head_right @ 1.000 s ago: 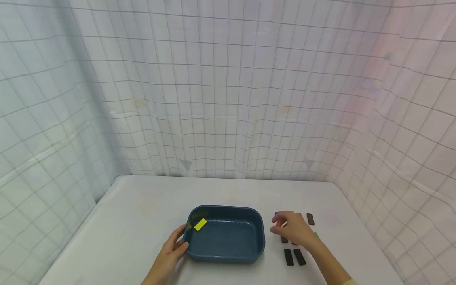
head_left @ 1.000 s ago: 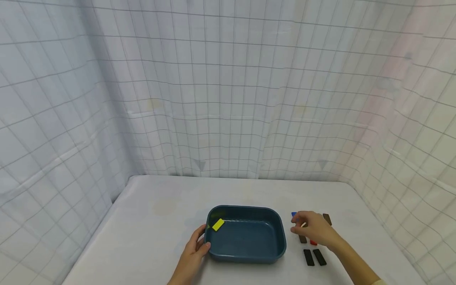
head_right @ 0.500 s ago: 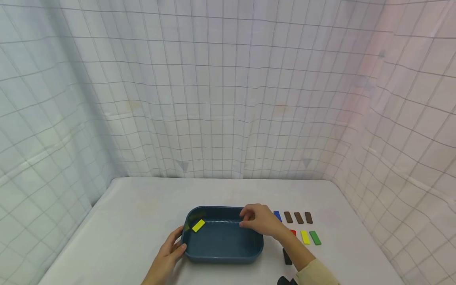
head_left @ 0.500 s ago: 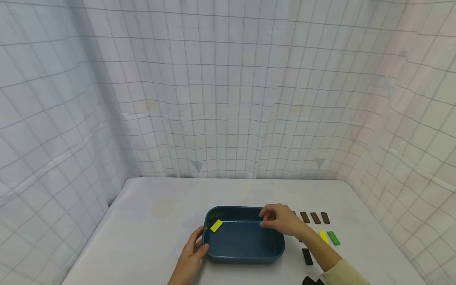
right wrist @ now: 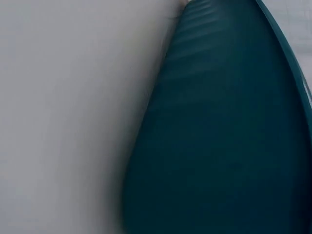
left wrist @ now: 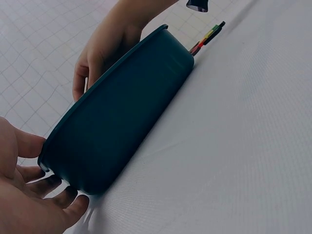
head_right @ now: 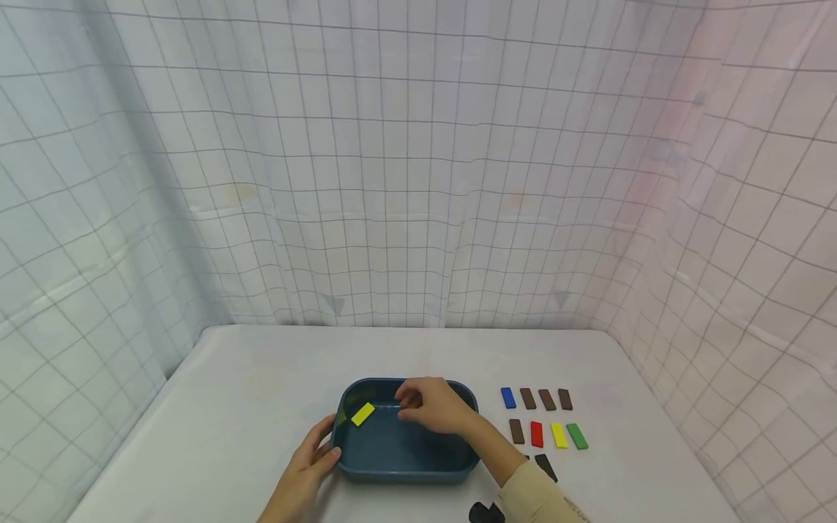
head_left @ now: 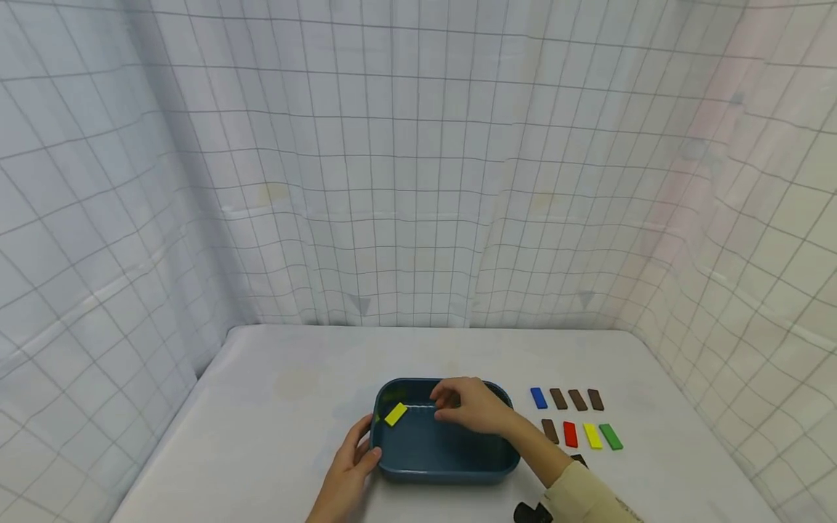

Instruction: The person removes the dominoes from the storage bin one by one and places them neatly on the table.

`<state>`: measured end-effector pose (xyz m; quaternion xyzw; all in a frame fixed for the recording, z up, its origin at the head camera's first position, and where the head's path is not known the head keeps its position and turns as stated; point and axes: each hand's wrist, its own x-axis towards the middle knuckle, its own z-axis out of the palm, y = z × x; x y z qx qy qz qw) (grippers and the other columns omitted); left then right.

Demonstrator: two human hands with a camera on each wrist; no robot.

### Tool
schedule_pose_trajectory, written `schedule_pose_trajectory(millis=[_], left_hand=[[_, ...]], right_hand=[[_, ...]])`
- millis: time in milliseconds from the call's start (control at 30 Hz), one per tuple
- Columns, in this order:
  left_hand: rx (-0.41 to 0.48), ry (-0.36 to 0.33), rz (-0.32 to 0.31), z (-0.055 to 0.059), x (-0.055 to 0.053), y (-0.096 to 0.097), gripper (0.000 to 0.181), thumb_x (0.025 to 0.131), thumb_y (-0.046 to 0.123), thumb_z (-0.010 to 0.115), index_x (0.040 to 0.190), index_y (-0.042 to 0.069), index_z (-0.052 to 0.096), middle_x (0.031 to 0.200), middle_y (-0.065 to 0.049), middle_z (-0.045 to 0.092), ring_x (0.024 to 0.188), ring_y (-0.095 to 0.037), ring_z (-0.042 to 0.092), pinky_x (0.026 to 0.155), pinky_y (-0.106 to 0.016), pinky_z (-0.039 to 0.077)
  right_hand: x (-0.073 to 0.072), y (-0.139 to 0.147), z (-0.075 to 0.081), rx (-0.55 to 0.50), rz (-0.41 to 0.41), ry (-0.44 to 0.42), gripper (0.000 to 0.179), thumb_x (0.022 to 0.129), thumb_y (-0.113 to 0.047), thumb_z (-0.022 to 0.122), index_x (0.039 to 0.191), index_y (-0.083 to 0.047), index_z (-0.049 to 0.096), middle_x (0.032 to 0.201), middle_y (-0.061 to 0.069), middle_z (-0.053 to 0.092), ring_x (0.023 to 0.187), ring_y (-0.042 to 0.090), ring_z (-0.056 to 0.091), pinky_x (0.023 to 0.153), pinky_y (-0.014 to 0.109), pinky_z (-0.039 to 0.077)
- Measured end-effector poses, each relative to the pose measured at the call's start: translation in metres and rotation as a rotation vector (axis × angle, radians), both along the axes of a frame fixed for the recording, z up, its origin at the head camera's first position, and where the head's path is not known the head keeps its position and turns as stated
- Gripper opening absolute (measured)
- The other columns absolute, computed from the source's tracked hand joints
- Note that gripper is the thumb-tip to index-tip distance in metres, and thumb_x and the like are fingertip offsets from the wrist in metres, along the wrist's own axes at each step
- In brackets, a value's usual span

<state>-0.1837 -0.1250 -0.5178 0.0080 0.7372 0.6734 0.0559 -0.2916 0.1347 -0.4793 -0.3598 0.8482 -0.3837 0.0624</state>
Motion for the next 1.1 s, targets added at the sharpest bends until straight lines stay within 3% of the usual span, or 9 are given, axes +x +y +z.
schedule_pose_trajectory(millis=[200, 467, 600, 767, 900, 1100], left_hand=[[0.004, 0.004, -0.018, 0.0, -0.002, 0.001, 0.059, 0.107, 0.005, 0.051, 0.16, -0.001, 0.026, 0.164, -0.03, 0.022, 0.146, -0.05, 0.032, 0.111, -0.058, 0.04], [0.04, 0.037, -0.043, -0.004, -0.003, -0.002, 0.059, 0.107, 0.002, 0.05, 0.159, -0.003, 0.025, 0.164, -0.032, 0.02, 0.146, -0.051, 0.03, 0.112, -0.056, 0.039], [0.052, 0.044, -0.044, -0.003, 0.0, -0.005, 0.059, 0.106, 0.002, 0.05, 0.159, -0.003, 0.025, 0.163, -0.032, 0.02, 0.146, -0.051, 0.031, 0.112, -0.056, 0.039], [0.054, 0.022, -0.039, -0.002, 0.0, -0.004, 0.058, 0.107, 0.0, 0.049, 0.159, -0.003, 0.024, 0.164, -0.033, 0.019, 0.146, -0.051, 0.03, 0.111, -0.057, 0.039], [0.057, 0.019, -0.037, -0.003, -0.001, -0.004, 0.058, 0.107, 0.0, 0.049, 0.159, -0.004, 0.024, 0.164, -0.033, 0.018, 0.146, -0.051, 0.029, 0.111, -0.057, 0.039], [0.052, 0.035, -0.044, -0.003, -0.002, -0.003, 0.058, 0.107, 0.001, 0.049, 0.159, -0.003, 0.025, 0.164, -0.032, 0.019, 0.146, -0.051, 0.03, 0.112, -0.057, 0.039]], right_hand=[[-0.005, -0.024, -0.007, -0.01, 0.021, -0.016, 0.025, 0.094, -0.009, 0.076, 0.118, -0.001, 0.07, 0.103, 0.006, 0.073, 0.088, 0.005, 0.066, 0.078, 0.025, 0.057], [-0.012, -0.054, -0.019, 0.013, 0.052, 0.0, 0.024, 0.093, -0.008, 0.078, 0.115, -0.005, 0.072, 0.103, -0.001, 0.074, 0.091, 0.002, 0.067, 0.082, 0.021, 0.055], [-0.012, -0.067, -0.026, 0.049, 0.058, 0.061, 0.025, 0.093, -0.004, 0.076, 0.118, -0.006, 0.072, 0.11, 0.0, 0.074, 0.1, 0.006, 0.068, 0.088, 0.023, 0.055], [-0.011, -0.075, -0.033, 0.189, 0.047, 0.186, 0.03, 0.095, 0.0, 0.071, 0.124, -0.008, 0.073, 0.117, -0.002, 0.073, 0.107, 0.006, 0.066, 0.092, 0.021, 0.052], [-0.01, -0.077, -0.035, 0.262, 0.051, 0.27, 0.028, 0.095, 0.002, 0.071, 0.119, -0.01, 0.076, 0.115, -0.004, 0.073, 0.107, 0.006, 0.066, 0.092, 0.019, 0.052], [-0.012, -0.075, -0.035, 0.263, 0.053, 0.292, 0.025, 0.093, 0.0, 0.074, 0.116, -0.01, 0.078, 0.112, -0.005, 0.073, 0.106, 0.006, 0.065, 0.092, 0.019, 0.052]])
